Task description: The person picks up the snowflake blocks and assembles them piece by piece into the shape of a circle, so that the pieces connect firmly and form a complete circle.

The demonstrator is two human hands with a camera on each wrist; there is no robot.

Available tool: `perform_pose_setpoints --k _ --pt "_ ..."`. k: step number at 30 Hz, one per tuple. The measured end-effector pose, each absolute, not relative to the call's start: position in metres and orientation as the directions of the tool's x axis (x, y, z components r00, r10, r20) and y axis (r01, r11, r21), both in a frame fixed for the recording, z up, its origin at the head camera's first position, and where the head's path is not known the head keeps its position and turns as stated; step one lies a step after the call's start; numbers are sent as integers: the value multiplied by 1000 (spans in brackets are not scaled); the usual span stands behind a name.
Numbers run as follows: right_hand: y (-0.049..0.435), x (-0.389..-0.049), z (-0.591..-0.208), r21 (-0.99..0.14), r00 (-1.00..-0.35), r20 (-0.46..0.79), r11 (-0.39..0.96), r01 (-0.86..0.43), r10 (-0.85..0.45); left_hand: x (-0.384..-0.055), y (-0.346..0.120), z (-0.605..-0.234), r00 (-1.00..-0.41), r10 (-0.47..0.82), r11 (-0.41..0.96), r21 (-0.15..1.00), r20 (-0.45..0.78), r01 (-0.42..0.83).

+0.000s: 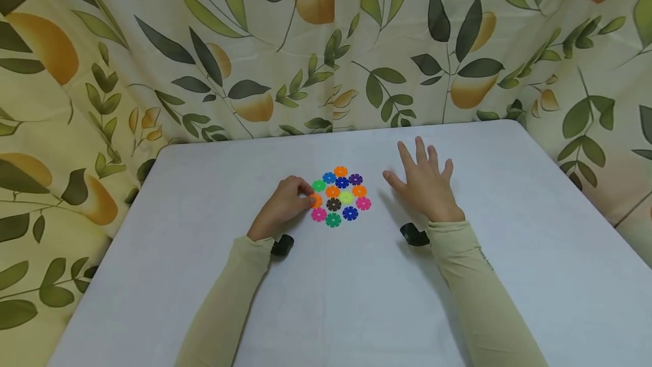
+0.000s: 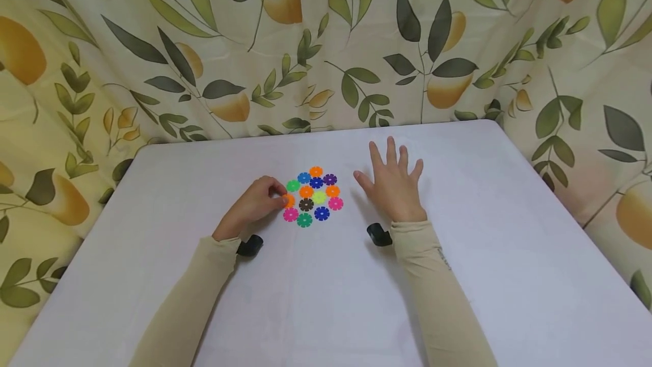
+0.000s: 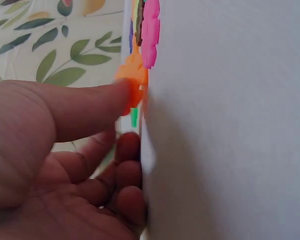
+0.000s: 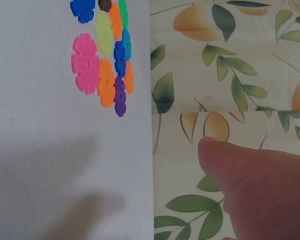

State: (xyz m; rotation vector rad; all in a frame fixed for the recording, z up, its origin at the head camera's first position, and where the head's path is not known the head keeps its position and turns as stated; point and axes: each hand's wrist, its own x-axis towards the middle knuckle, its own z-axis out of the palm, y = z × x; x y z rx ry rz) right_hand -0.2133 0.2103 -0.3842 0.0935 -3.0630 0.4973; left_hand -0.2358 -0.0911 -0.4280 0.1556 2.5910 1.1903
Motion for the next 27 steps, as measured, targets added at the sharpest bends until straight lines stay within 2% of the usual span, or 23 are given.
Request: perform_pose_setpoints --k 5,9,17,23,27 --pt "208 -212 -385 -344 -996 16 934 -93 -93 -234 -97 -428 -953 227 602 798 -201 -25" --pt "206 -212 -383 -422 -990 9 897 -133 -142 -237 -103 -429 -954 241 543 839 -180 -21" --pt "201 -213 -387 -488 -970 64 841 -234 -233 -236 -105 -423 -969 215 449 894 -121 -13" --pt "191 -213 -397 -565 -956 10 787 -248 -294 -237 -104 -422 -973 192 324 944 -126 -59" --pt "183 -212 -403 -597 -940 -21 758 -261 -340 -237 -104 -420 -971 206 292 955 -121 -57"
